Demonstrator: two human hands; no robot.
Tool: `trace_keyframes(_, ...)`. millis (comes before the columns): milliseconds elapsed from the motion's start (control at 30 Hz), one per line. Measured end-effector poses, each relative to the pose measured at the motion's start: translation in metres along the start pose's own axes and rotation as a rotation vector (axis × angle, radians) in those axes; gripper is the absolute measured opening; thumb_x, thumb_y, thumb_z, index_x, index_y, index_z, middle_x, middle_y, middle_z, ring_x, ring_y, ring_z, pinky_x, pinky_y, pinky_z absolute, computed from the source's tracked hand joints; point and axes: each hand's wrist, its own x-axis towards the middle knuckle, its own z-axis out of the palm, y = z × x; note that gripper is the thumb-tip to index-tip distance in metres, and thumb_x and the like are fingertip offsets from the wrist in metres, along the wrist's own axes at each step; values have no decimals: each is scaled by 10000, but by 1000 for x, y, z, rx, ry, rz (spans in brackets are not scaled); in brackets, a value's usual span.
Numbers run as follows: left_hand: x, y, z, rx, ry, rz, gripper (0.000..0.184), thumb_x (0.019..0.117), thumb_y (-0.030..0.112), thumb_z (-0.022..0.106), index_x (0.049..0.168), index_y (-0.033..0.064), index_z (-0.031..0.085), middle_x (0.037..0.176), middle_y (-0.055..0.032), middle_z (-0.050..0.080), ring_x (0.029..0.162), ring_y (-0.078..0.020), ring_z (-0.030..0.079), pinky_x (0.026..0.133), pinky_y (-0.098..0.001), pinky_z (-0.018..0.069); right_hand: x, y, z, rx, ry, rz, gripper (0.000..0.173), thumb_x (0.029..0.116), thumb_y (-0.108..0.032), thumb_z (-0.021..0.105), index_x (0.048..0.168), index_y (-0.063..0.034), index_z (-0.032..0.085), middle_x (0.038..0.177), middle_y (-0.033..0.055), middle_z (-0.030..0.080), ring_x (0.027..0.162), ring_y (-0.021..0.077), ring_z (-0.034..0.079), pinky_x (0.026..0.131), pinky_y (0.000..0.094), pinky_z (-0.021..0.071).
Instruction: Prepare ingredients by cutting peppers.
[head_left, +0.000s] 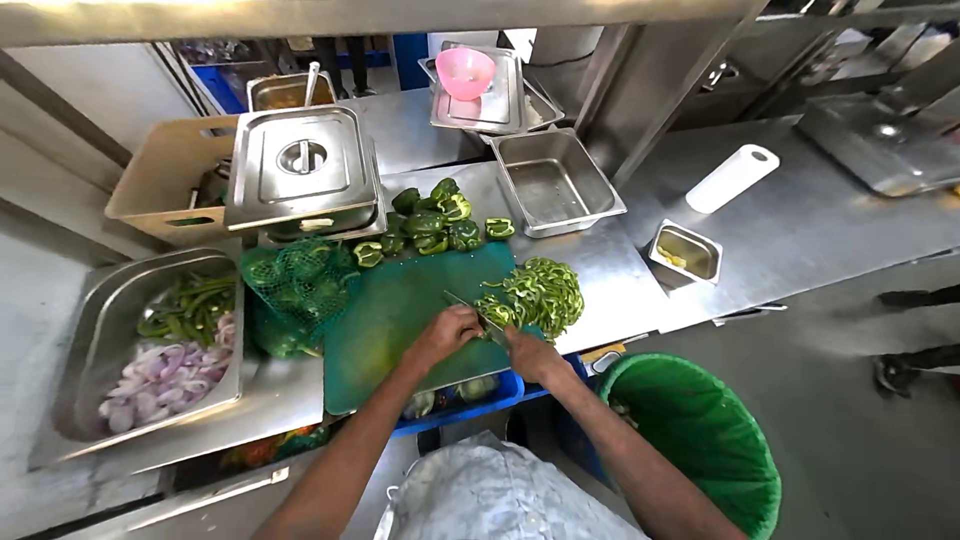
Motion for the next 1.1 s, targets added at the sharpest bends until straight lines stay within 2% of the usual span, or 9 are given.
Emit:
trace_keyframes(133, 1, -1, -3, -3, 16, -1, 63, 937, 110, 732, 917, 68, 774, 1009, -59, 743, 1057, -189, 693, 1020, -361, 547, -30, 5, -31, -35, 22, 27, 448, 1024, -215, 563, 1466, -252, 504, 1154, 189, 706, 1074, 411, 687, 868, 627, 550)
trace_keyframes(300, -2, 0, 1, 2, 30, -7, 69, 945, 128, 727, 921, 83, 772, 1016, -42, 742, 1054, -177, 692, 1012, -360, 554, -1, 0, 3, 24, 29, 1, 356, 1028, -191, 565, 1379, -164, 512, 1123, 202, 699, 1030, 414, 703, 840, 625, 568)
trace_keyframes(400, -2, 1, -2, 2, 28, -10, 81, 952, 134, 721, 921, 74, 765, 1016, -47, 738, 1061, -176, 689, 1018, -353, 550, -11, 3, -15, -21, 24, -1, 435, 1034, -206, 564, 1463, -228, 499, 1152, 202, 704, 1060, 425, 692, 859, 638, 555)
trace_keyframes(533, -6, 0, 0, -4, 50, -10, 62, 942, 103, 723, 918, 64, 766, 1008, -57, 737, 1047, -189, 691, 1012, -360, 550, -22, 1, -15, -18, 25, 9, 387, 995, -196, 598, 1378, -194, 543, 1108, 185, 707, 1031, 406, 696, 835, 621, 560)
trace_keyframes(633, -5, -2, 2, 0, 54, -2, 68, 951, 105, 712, 917, 70, 761, 1005, -47, 733, 1049, -177, 686, 1009, -351, 552, 2, -2, 5, 9, 20, -20, 387, 1040, -217, 559, 1417, -173, 479, 1106, 199, 702, 1020, 416, 707, 830, 627, 569)
trace_keyframes(767, -4, 0, 1, 24, 42, -10, 73, 950, 104, 712, 916, 64, 763, 1001, -57, 729, 1052, -190, 684, 1020, -358, 545, -22, -1, -28, -48, -9, 6, 455, 1009, -214, 594, 1453, -240, 500, 1137, 182, 702, 1050, 406, 691, 843, 629, 556)
trace_keyframes(900, -9, -1, 9, 46, 73, -2, 82, 955, 113, 709, 926, 63, 768, 1036, -61, 739, 1087, -195, 685, 1045, -360, 534, 1, -2, 4, 62, -50, -9, 438, 1051, -231, 541, 1468, -158, 430, 1134, 219, 679, 1010, 413, 698, 823, 611, 565)
trace_keyframes(1000, -12, 1, 6, 43, 99, -46, 87, 931, 162, 757, 960, 83, 780, 1078, -49, 736, 1118, -176, 675, 1036, -339, 543, 5, -9, 9, 40, 1, -4, 382, 1042, -213, 534, 1408, -143, 450, 1104, 210, 693, 1028, 412, 706, 842, 610, 570)
trace_keyframes(1100, -20, -1, -2, 62, 121, -124, 131, 915, 217, 786, 1001, 118, 788, 1103, -24, 737, 1139, -152, 670, 1032, -332, 548, 4, -9, 11, 28, -4, 0, 440, 1065, -237, 497, 1485, -152, 396, 1158, 221, 683, 1089, 420, 690, 890, 611, 559)
